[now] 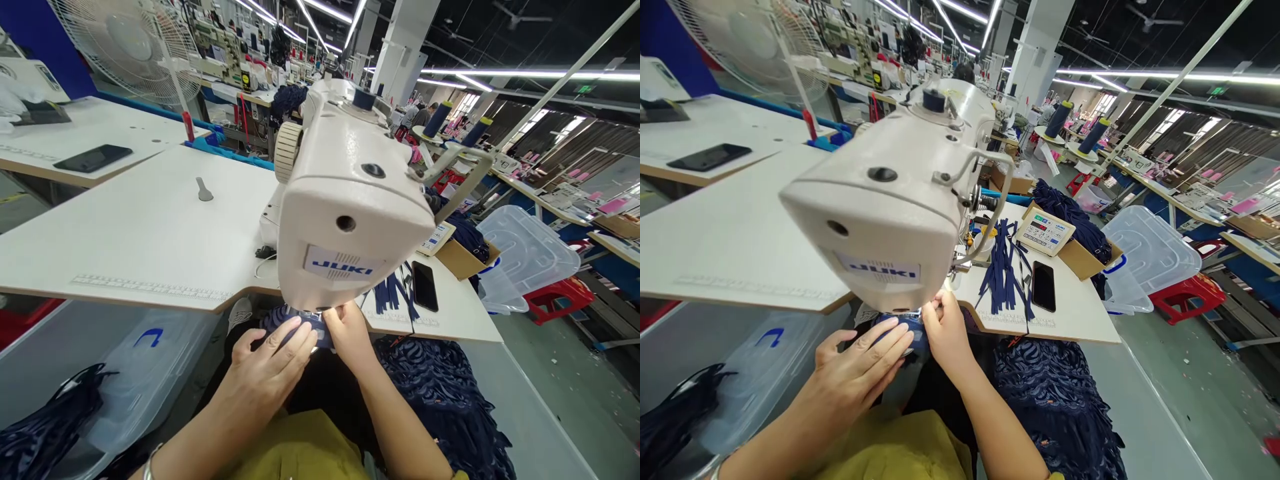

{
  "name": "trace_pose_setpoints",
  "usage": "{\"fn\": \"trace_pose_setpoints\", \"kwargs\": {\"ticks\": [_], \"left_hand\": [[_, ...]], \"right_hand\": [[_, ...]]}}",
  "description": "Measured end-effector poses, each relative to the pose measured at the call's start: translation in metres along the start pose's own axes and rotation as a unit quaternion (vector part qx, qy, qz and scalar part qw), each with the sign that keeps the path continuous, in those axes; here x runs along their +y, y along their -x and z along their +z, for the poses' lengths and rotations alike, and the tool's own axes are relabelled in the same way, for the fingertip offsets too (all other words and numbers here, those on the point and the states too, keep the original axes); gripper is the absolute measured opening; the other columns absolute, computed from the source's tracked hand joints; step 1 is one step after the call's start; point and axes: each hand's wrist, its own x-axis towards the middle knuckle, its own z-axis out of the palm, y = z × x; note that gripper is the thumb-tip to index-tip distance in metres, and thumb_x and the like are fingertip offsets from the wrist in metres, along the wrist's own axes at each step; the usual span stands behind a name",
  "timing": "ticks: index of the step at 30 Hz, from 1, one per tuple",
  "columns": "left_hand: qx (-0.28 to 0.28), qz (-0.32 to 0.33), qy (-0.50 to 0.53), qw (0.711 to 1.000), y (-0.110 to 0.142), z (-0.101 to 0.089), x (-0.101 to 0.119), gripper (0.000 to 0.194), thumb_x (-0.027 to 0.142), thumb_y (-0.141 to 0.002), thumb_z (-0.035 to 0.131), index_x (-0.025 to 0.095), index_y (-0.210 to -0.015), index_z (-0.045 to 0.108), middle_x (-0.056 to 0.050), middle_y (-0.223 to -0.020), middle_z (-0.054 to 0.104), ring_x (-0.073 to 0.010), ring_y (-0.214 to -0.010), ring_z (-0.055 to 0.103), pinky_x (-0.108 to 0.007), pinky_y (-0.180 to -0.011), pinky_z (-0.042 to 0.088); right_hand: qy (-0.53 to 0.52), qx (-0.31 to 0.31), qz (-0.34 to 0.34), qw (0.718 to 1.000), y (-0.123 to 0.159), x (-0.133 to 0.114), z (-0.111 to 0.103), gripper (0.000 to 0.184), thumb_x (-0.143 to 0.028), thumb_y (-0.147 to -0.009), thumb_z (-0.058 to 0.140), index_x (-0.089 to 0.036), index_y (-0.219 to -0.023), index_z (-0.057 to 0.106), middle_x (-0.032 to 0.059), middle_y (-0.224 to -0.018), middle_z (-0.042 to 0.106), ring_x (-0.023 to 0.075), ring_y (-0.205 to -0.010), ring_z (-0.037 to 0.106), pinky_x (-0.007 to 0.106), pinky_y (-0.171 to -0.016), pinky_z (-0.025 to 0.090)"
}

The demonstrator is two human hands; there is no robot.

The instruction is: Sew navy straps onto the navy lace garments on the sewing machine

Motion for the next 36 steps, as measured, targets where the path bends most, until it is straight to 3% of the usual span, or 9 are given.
{"fn": "trace_pose_setpoints", "kwargs": {"ticks": [3, 9, 15, 28, 32, 36], "left_hand": [[0.018, -0.019, -0.02, 0.999, -0.003, 0.003, 0.002, 0.028, 0.021, -0.093, 0.048, 0.021, -0.118, 0.059, -0.001, -0.113, 0.07, -0.0193, -0.106, 0.063, -0.036, -0.095, 0.027], [0.018, -0.044, -0.023, 0.999, -0.007, 0.004, 0.003, 0.03, 0.025, -0.091, 0.052, 0.023, -0.121, 0.058, -0.003, -0.114, 0.069, -0.0204, -0.106, 0.062, -0.036, -0.093, 0.029], [0.014, -0.037, -0.037, 0.999, -0.009, -0.001, 0.002, 0.028, 0.027, -0.091, 0.051, 0.024, -0.116, 0.061, -0.001, -0.114, 0.069, -0.02, -0.105, 0.062, -0.036, -0.091, 0.028], [0.031, -0.086, 0.001, 0.996, -0.004, 0.011, 0.009, 0.028, 0.026, -0.094, 0.045, 0.026, -0.119, 0.058, 0.0, -0.115, 0.069, -0.0201, -0.109, 0.059, -0.039, -0.096, 0.026], [0.033, -0.067, -0.019, 0.997, -0.005, 0.007, 0.007, 0.026, 0.027, -0.094, 0.045, 0.027, -0.115, 0.06, 0.0, -0.114, 0.07, -0.0202, -0.105, 0.062, -0.038, -0.091, 0.028], [-0.001, -0.026, -0.059, 0.998, -0.002, 0.005, 0.0, 0.031, 0.027, -0.091, 0.05, 0.025, -0.12, 0.059, -0.002, -0.122, 0.066, -0.0232, -0.109, 0.06, -0.037, -0.089, 0.032]], "right_hand": [[0.054, -0.007, -0.012, 0.998, -0.011, -0.004, -0.001, 0.007, -0.017, -0.081, 0.049, -0.019, -0.081, 0.056, -0.0002, -0.076, 0.059, 0.0158, -0.073, 0.054, 0.027, -0.068, 0.042], [0.073, -0.021, -0.084, 0.994, -0.023, -0.013, -0.001, 0.019, -0.015, -0.082, 0.049, -0.017, -0.095, 0.062, 0.0088, -0.1, 0.063, 0.0226, -0.097, 0.056, 0.034, -0.085, 0.044], [0.071, -0.02, -0.09, 0.993, -0.025, -0.011, -0.001, 0.014, -0.016, -0.082, 0.051, -0.02, -0.084, 0.065, 0.0058, -0.086, 0.065, 0.0211, -0.082, 0.058, 0.033, -0.078, 0.046], [0.062, -0.015, -0.093, 0.994, -0.025, -0.003, 0.0, 0.014, -0.017, -0.081, 0.052, -0.021, -0.079, 0.066, 0.0036, -0.075, 0.063, 0.0198, -0.074, 0.056, 0.033, -0.077, 0.046], [0.073, -0.012, -0.094, 0.993, -0.026, -0.002, 0.001, 0.014, -0.016, -0.081, 0.052, -0.021, -0.079, 0.066, 0.0056, -0.08, 0.064, 0.0204, -0.076, 0.057, 0.033, -0.078, 0.046], [0.105, -0.019, -0.094, 0.99, -0.026, -0.008, 0.003, 0.018, -0.013, -0.081, 0.049, -0.019, -0.086, 0.065, 0.0046, -0.078, 0.063, 0.0199, -0.078, 0.058, 0.033, -0.081, 0.046]]}}
